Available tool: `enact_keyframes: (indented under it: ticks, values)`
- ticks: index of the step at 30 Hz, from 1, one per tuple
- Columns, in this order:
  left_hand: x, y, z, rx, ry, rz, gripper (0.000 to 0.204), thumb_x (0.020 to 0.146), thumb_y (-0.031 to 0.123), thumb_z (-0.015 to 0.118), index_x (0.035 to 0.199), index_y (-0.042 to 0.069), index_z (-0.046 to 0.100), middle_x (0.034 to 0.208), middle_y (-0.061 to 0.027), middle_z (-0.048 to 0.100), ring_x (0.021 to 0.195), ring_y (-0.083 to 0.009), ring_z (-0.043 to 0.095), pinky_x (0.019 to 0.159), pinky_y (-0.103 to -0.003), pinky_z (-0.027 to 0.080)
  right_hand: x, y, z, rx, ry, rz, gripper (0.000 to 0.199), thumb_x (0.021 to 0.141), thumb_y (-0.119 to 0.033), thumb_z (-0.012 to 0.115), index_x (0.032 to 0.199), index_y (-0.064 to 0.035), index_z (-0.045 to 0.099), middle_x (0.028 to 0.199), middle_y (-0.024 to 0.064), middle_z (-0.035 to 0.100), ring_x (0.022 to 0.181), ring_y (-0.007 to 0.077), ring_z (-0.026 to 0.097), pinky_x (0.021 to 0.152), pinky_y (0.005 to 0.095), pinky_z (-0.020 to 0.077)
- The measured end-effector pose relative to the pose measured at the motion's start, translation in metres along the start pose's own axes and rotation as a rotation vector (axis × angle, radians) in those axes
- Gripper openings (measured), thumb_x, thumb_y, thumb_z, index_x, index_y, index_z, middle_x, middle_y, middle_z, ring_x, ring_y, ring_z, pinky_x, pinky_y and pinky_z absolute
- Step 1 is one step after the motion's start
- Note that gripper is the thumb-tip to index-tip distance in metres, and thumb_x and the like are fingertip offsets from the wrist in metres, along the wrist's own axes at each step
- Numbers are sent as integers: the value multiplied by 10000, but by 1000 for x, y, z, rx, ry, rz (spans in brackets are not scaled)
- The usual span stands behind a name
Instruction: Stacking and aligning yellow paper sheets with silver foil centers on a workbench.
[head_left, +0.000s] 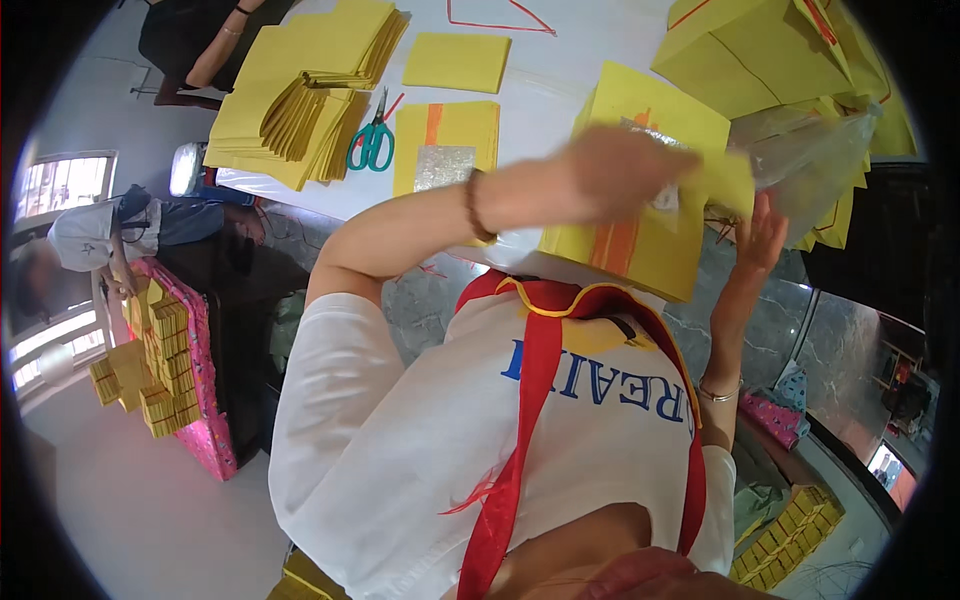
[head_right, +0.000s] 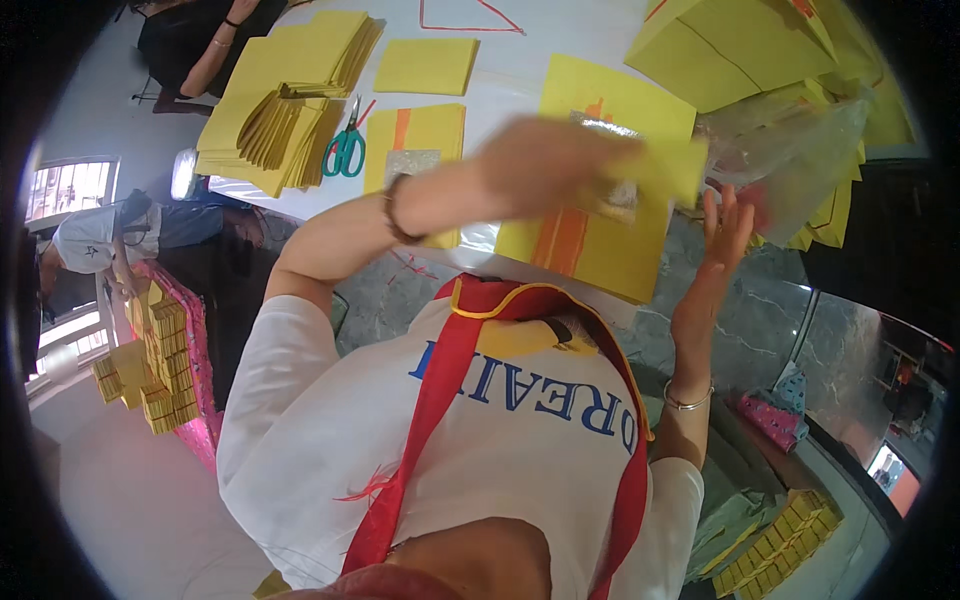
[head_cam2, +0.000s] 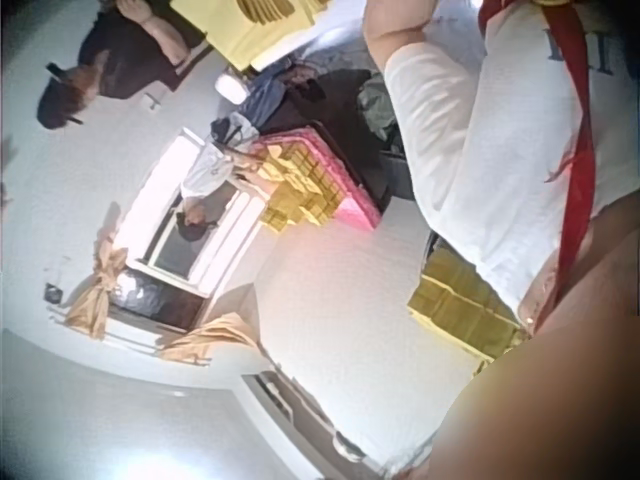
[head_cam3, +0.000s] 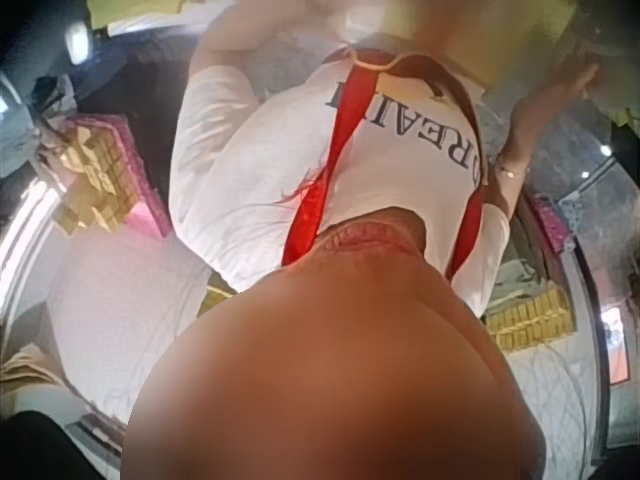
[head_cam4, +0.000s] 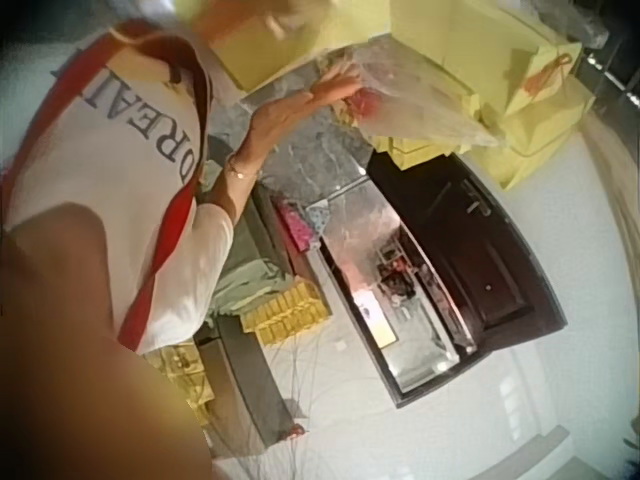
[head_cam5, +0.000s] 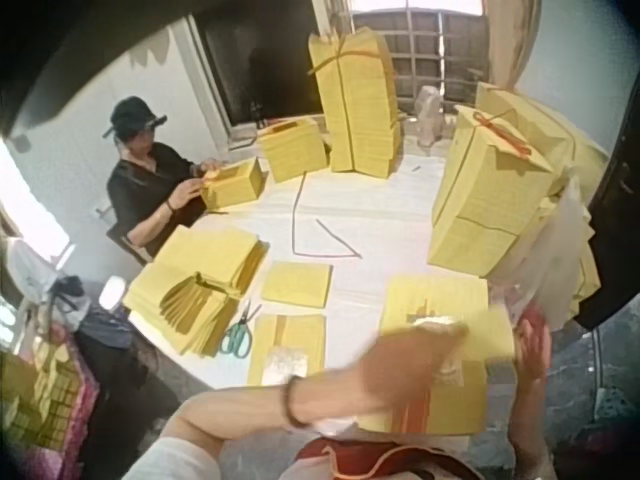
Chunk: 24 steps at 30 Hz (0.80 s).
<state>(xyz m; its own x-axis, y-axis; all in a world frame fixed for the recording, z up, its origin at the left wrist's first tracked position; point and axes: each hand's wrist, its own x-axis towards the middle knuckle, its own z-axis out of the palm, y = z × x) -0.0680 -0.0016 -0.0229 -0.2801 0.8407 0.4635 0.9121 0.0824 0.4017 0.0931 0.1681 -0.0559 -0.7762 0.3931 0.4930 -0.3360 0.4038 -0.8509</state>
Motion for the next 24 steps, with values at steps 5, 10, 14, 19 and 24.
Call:
enact_keyframes:
  ticks: [5,10,14,19,24]
  values:
    - [-32,-110,-79,81,327,-105,482,715,0,575,1179,126,563,1000,-120,631,841,-306,609,681,-376,486,-4,-19,-1,-139,-236,176,512,959,-283,342,1394,-26,259,1428,153,301,1335,280,260,1087,395,175]
    - [-107,-221,-43,576,221,-191,463,736,34,562,1178,174,555,1078,-42,621,990,-226,574,836,-383,425,-12,-20,9,-263,-392,315,452,910,-174,438,1335,-31,387,1396,135,366,1326,276,285,1081,391,196]
    - [-126,-249,-19,847,87,-174,485,747,87,568,1212,215,516,1163,-7,566,1101,-188,510,921,-421,360,-12,-13,14,-517,-499,201,428,869,-152,506,1283,-54,462,1376,103,401,1318,303,293,1075,398,220]
    - [-138,-264,1,763,-39,-174,520,746,105,582,1241,226,478,1199,-5,513,1130,-196,475,940,-422,344,-14,-10,14,-489,-476,253,391,854,-144,527,1235,-58,513,1366,101,415,1324,307,282,1076,400,224]
    - [-143,-273,6,690,-60,-224,540,747,111,593,1258,224,462,1210,-11,499,1150,-198,457,946,-424,345,-15,-7,16,-477,-453,250,382,850,-136,527,1223,-55,521,1363,103,419,1326,314,275,1076,410,225]
